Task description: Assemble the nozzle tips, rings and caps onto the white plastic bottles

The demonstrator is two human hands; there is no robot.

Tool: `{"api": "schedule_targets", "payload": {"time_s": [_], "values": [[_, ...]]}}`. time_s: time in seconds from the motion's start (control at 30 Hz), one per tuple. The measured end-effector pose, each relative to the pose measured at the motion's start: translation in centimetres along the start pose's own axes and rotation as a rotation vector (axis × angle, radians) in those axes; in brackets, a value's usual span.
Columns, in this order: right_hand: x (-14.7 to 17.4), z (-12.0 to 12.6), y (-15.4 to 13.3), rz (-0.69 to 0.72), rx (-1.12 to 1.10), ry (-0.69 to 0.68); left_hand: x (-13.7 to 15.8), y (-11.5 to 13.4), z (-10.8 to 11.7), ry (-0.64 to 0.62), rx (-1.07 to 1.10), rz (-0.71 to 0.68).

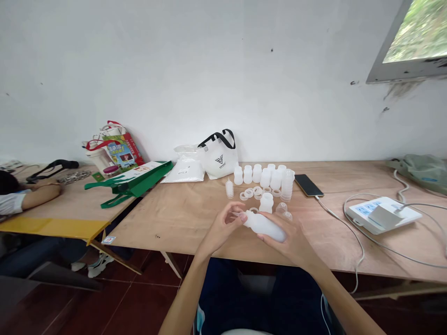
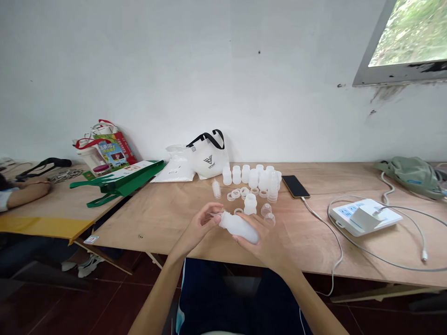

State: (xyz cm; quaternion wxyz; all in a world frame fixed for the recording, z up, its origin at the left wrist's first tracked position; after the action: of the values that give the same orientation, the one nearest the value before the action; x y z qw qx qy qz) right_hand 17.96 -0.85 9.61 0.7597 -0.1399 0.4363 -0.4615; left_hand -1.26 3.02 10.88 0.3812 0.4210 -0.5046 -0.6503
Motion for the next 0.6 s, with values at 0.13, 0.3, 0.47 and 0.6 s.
{"api": "schedule_targets", "payload": {"time_s": [0.13,0.3,0.47,0.6], "values": [[0.1,-0.1,0.2,0.032,0.092,-0.017,0.1,0.6,-0.5,-0.125,0.033,-0.066],[0.1,-0.1,0.3,0.045,0.1,-0.034,0.0,0.4,0.3,-0.063,0.046,-0.038],[0.3,-0.4,0.1,0.071,0.146,-0.057,-0.3,-0.3,0.3,-0.073,-0.071,0.002],[0.2,-0.2,0.2,0.082,0.166,-0.056,0.1,0.6,0.3,-0.147,-0.009,-0.063]]}}
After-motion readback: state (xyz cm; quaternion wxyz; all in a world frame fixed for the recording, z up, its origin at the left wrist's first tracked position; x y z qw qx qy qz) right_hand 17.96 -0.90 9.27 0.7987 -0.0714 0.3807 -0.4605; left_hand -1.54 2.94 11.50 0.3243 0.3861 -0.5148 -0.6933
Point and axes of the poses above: each hand's wrist, its own x-axis away from the middle knuckle, its own z-axis out of the back of the hand, y = z × x, the point moved 7 cm from there along -x, towards the middle knuckle, and after that the axes turned 5 degrees about -x, right-handed, at the moved point
